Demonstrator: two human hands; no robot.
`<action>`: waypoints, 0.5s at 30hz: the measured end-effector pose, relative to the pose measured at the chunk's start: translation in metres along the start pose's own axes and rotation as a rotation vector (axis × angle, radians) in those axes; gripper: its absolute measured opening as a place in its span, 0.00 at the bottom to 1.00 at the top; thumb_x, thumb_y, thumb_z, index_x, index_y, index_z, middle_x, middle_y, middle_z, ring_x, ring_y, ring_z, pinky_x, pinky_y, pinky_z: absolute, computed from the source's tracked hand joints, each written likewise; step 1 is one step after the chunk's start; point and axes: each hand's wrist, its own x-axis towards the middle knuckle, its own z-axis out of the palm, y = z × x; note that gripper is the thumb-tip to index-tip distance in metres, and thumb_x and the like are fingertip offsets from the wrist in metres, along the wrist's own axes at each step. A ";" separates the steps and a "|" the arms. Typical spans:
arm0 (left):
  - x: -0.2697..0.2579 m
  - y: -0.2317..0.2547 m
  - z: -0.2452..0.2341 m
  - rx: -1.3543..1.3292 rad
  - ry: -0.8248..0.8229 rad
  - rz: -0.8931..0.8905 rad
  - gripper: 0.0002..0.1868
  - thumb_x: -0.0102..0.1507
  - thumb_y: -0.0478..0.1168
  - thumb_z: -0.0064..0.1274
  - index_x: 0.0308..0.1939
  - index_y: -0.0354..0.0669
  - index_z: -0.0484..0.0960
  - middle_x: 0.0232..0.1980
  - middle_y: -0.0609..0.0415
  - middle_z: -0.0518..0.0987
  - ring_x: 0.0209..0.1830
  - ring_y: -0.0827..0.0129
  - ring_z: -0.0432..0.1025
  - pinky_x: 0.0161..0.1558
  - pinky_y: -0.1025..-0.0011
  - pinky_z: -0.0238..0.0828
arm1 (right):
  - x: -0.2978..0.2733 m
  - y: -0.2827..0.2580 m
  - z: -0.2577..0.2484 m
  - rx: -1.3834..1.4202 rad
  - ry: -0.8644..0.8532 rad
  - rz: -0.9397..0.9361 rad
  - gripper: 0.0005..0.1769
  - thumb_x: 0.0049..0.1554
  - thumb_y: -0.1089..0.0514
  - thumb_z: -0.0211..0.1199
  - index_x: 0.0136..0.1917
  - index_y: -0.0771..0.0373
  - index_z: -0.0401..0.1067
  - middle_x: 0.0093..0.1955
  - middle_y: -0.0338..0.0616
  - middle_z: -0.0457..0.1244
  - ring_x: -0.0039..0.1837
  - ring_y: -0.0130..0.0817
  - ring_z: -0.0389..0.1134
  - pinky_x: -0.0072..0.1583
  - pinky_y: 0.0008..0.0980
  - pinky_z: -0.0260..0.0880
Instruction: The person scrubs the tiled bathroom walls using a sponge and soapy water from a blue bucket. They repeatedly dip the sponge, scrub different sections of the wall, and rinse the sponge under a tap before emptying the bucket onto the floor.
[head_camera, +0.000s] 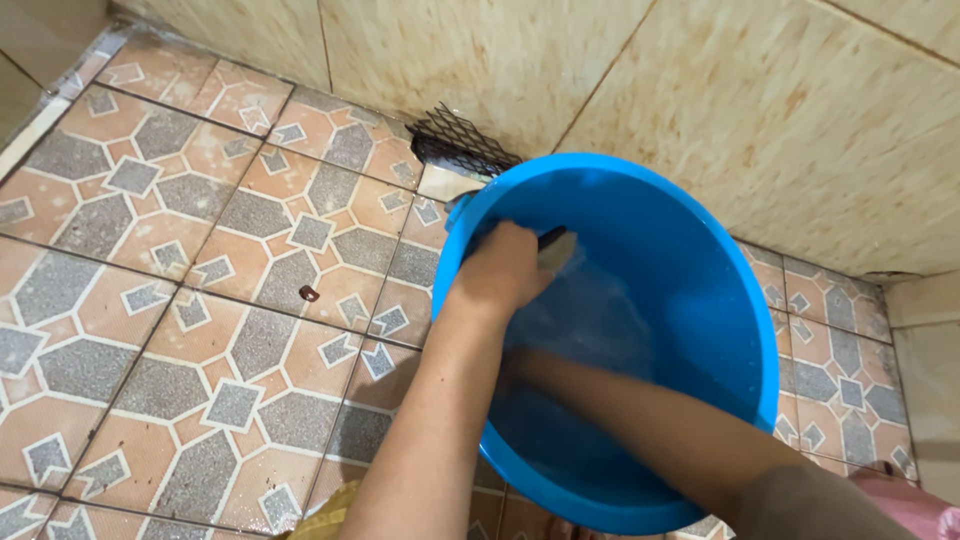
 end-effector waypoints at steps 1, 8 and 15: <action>-0.001 0.000 0.002 0.006 0.018 0.037 0.27 0.57 0.51 0.65 0.52 0.36 0.84 0.58 0.33 0.78 0.59 0.45 0.73 0.62 0.57 0.70 | 0.002 0.008 -0.012 0.041 0.012 0.009 0.20 0.53 0.52 0.67 0.58 0.60 0.77 0.57 0.53 0.70 0.58 0.47 0.72 0.59 0.47 0.72; -0.002 -0.002 0.001 -0.023 0.021 0.034 0.27 0.57 0.50 0.65 0.54 0.37 0.82 0.63 0.33 0.73 0.60 0.43 0.72 0.62 0.56 0.69 | -0.032 0.072 -0.068 -0.250 0.179 0.420 0.20 0.53 0.52 0.67 0.58 0.59 0.76 0.57 0.52 0.70 0.57 0.46 0.72 0.59 0.47 0.72; 0.010 -0.005 0.007 -0.016 0.105 0.104 0.25 0.57 0.52 0.65 0.46 0.34 0.85 0.53 0.32 0.79 0.55 0.43 0.74 0.59 0.55 0.71 | -0.011 0.031 -0.028 -0.177 0.001 0.166 0.20 0.54 0.52 0.67 0.58 0.59 0.76 0.56 0.51 0.70 0.57 0.45 0.72 0.59 0.47 0.72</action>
